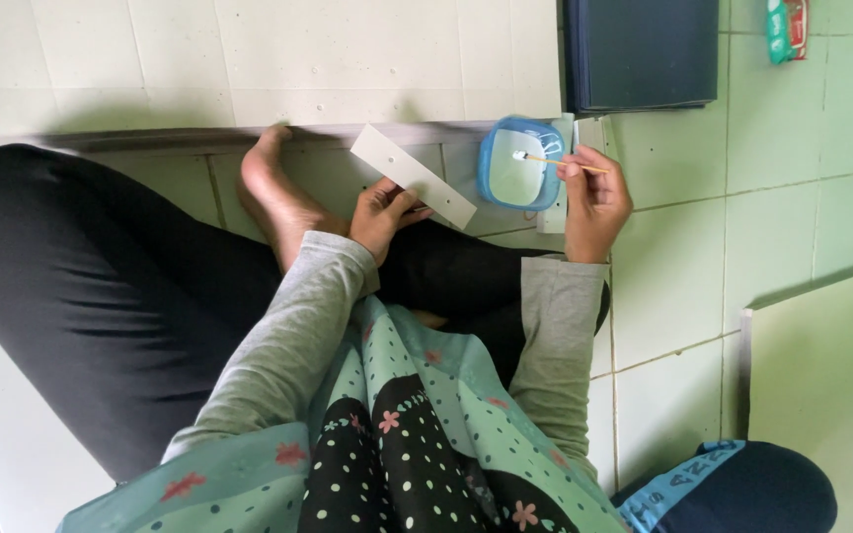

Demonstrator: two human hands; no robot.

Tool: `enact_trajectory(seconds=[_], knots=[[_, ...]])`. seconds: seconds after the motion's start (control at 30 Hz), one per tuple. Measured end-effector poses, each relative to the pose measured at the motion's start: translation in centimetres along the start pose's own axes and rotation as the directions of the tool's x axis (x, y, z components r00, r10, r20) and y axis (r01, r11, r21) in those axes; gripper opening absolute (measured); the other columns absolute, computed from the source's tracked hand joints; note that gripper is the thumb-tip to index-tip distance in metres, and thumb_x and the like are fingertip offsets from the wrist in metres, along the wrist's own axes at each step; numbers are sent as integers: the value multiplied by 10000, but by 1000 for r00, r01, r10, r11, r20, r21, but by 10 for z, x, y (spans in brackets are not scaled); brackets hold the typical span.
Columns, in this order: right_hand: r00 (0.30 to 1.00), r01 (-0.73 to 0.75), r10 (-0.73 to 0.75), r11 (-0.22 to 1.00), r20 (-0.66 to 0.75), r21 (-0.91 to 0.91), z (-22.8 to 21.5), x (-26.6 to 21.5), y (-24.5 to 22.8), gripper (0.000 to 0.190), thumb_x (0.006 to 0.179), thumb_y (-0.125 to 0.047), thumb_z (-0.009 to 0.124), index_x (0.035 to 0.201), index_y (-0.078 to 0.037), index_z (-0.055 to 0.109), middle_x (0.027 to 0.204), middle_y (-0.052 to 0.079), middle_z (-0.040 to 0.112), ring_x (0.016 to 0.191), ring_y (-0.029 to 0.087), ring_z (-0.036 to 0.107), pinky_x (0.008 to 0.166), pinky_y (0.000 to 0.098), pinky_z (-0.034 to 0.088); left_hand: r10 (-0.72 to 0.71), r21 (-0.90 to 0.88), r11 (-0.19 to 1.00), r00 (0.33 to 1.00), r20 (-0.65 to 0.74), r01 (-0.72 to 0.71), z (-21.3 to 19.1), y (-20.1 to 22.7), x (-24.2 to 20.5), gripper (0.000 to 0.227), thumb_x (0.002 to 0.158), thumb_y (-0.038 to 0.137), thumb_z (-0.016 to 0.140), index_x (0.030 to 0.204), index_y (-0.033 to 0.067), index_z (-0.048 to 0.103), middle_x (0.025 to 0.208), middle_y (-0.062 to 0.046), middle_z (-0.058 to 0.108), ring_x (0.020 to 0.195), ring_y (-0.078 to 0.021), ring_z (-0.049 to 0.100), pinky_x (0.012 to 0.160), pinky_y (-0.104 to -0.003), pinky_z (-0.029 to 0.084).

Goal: The person folds a blue paper bag, then applies glue to small white paper strips using a thin stick and presses a strip onto a cardboard sheet.

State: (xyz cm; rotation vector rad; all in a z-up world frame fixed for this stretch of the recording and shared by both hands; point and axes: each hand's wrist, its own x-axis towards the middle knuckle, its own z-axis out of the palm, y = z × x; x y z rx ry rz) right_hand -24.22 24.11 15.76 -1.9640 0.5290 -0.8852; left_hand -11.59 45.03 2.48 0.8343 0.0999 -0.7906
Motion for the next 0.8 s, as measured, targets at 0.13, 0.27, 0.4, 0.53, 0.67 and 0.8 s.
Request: enact_trajectory(seconds=[0.13, 0.27, 0.4, 0.53, 0.67, 0.8], knots=[[999, 23, -26, 997, 31, 70, 34, -11, -28, 186, 1034, -34, 674, 1187, 69, 649, 1028, 228, 726, 915, 242, 733, 849, 389, 633, -2, -5, 1000, 1000, -10, 2, -5, -9, 4, 167, 940, -10, 642, 1095, -42, 693, 934, -181, 719, 844, -316, 762, 796, -506, 683], [981, 108, -119, 991, 153, 79, 72, -18, -46, 103, 975, 34, 721, 1074, 65, 722, 963, 216, 764, 850, 266, 770, 794, 394, 640, -4, -25, 1000, 1000, 7, 4, -8, -13, 7, 188, 949, -14, 609, 1114, -58, 689, 969, -210, 729, 876, -339, 755, 823, -519, 674], [939, 268, -262, 963, 222, 6, 93, -16, -68, 90, 932, 69, 757, 1013, 33, 774, 906, 165, 784, 807, 269, 781, 737, 361, 635, -7, -6, 1000, 999, 34, 7, -9, -12, 6, 211, 951, -17, 600, 1139, -54, 688, 1003, -220, 732, 916, -350, 753, 844, -531, 660], [926, 298, -288, 955, 244, -3, 94, -17, -64, 82, 937, 46, 765, 1012, 17, 781, 910, 152, 787, 822, 253, 779, 741, 344, 630, -30, -39, 999, 998, 49, 32, -13, -17, 11, 241, 931, -35, 576, 1145, -45, 686, 1016, -210, 732, 948, -348, 746, 867, -547, 646], [919, 315, -298, 949, 257, -24, 91, -17, -64, 65, 950, 20, 763, 1007, 0, 787, 908, 130, 794, 821, 238, 777, 748, 335, 623, -67, -175, 982, 997, 28, 70, -4, -3, 4, 323, 1020, 220, 556, 1146, -59, 660, 1074, -245, 698, 967, -459, 706, 924, -652, 592], [912, 328, -305, 944, 276, -41, 87, -16, -66, 61, 967, 41, 737, 1013, 22, 771, 903, 162, 783, 822, 284, 768, 740, 357, 614, -28, -173, 985, 999, -15, 25, 0, 0, 2, 358, 1052, 260, 543, 1138, -73, 641, 1048, -262, 686, 932, -474, 706, 906, -665, 596]])
